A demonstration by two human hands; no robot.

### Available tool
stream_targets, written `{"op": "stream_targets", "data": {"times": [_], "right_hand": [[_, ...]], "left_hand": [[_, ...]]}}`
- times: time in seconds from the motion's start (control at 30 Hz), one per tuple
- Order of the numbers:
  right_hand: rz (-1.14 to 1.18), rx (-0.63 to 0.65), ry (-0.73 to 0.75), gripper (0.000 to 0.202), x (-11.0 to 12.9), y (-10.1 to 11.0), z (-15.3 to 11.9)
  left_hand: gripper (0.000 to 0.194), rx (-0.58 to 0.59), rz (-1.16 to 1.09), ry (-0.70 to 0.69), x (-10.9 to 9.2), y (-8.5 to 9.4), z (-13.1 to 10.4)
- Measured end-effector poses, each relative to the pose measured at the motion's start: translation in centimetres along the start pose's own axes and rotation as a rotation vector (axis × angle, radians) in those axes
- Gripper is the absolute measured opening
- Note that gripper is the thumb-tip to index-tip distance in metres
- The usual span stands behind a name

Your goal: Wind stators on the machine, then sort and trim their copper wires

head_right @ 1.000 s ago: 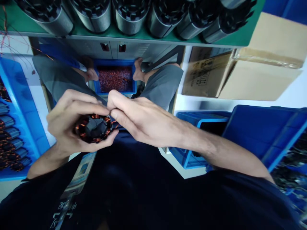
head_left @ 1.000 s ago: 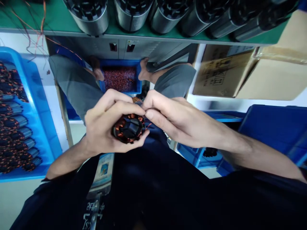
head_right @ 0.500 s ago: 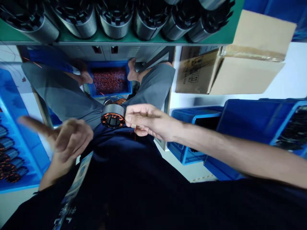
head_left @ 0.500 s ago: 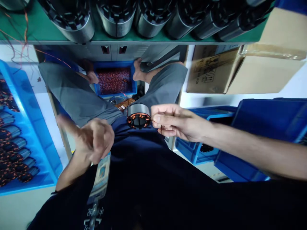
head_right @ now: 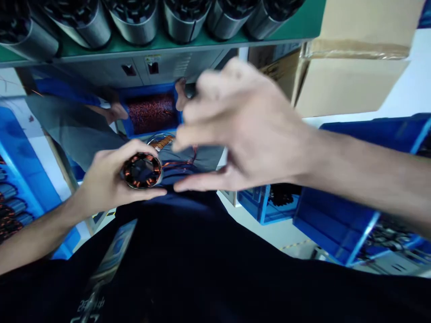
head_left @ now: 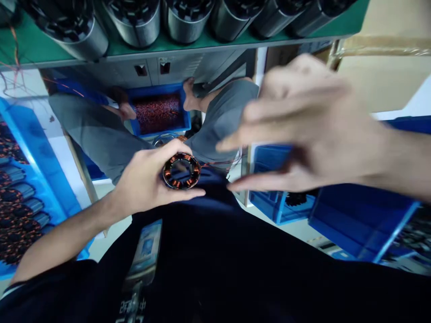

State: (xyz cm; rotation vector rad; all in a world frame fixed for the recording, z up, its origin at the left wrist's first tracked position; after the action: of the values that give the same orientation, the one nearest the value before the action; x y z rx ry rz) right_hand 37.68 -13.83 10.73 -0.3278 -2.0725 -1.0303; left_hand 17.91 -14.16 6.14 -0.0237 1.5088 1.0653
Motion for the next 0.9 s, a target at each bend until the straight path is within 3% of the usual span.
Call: {"op": "stream_targets", "data": {"times": [0.07, 0.1, 0.17, 0.23, 0.27, 0.33, 0.4, 0.47, 0.53, 0.57, 0.67, 0.73, 0.83, 0.9], "right_hand": [[0.12, 0.003, -0.086, 0.061, -0.8, 0.4, -0.2], [0.241, 0.08, -0.134, 0.061, -1.2, -0.7, -0.1], [0.554, 0.342, -0.251, 0.058, -1.7, -5.1, -0.1], [0.812, 0.568, -0.32, 0.061, -1.2, -9.4, -0.4], [0.884, 0.606, -0.322, 0.061, -1.0, -10.7, -0.4], [0.88, 0.514, -0.266, 0.056, -0.8, -11.2, 0.2], [0.673, 0.332, -0.145, 0.052, -0.3, -9.3, 0.8], [0.369, 0.205, -0.056, 0.051, 0.5, -6.8, 1.0], [0.135, 0.142, -0.01, 0.052, 1.1, -4.7, 0.8], [0.075, 0.104, -0.004, 0.05, 1.2, -3.7, 0.7], [0.173, 0.109, -0.097, 0.05, -0.3, -3.0, 0.2], [0.435, 0.27, -0.249, 0.061, -1.8, -5.4, -0.1], [0.799, 0.538, -0.417, 0.067, -2.0, -10.0, -0.3], [0.861, 0.532, -0.43, 0.065, -1.7, -11.2, 0.0]], "left_hand": [[0.041, 0.014, 0.149, -0.182, -1.5, 0.8, -0.3], [0.032, 0.01, 0.226, -0.281, -2.5, 1.2, -0.4], [0.021, -0.007, 0.343, -0.452, -4.4, 1.7, -0.4], [0.019, 0.007, 0.361, -0.521, -5.6, 1.9, 0.0], [0.019, 0.046, 0.327, -0.494, -5.6, 1.8, 0.4], [0.014, 0.148, 0.177, -0.307, -4.2, 1.2, 1.1], [0.014, 0.249, -0.134, 0.013, -1.2, 0.1, 0.9], [0.028, 0.373, -0.507, 0.235, 0.6, -1.7, -0.4], [0.03, 0.467, -0.701, 0.319, 1.0, -2.8, -1.6], [0.027, 0.445, -0.64, 0.305, 1.1, -2.5, -1.8], [0.041, 0.184, -0.06, 0.045, -0.2, 0.9, -1.1], [0.034, 0.077, 0.264, -0.222, -2.9, 1.9, -1.1], [0.027, 0.031, 0.441, -0.437, -5.1, 2.0, -1.3], [0.023, 0.0, 0.502, -0.501, -5.6, 1.9, -1.6]]}}
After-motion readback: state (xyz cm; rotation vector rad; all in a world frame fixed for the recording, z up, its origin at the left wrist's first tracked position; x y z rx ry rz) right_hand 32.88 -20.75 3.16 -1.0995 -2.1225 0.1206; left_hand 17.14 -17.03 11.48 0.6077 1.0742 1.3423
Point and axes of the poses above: each hand's wrist, its own z-axis towards the middle knuckle, its own y-axis out of the back of the hand, x = y × z, the point moved 9 cm from there along z, towards the middle knuckle, and after that the axes turned 4 degrees about -z, right-handed, at the moved point
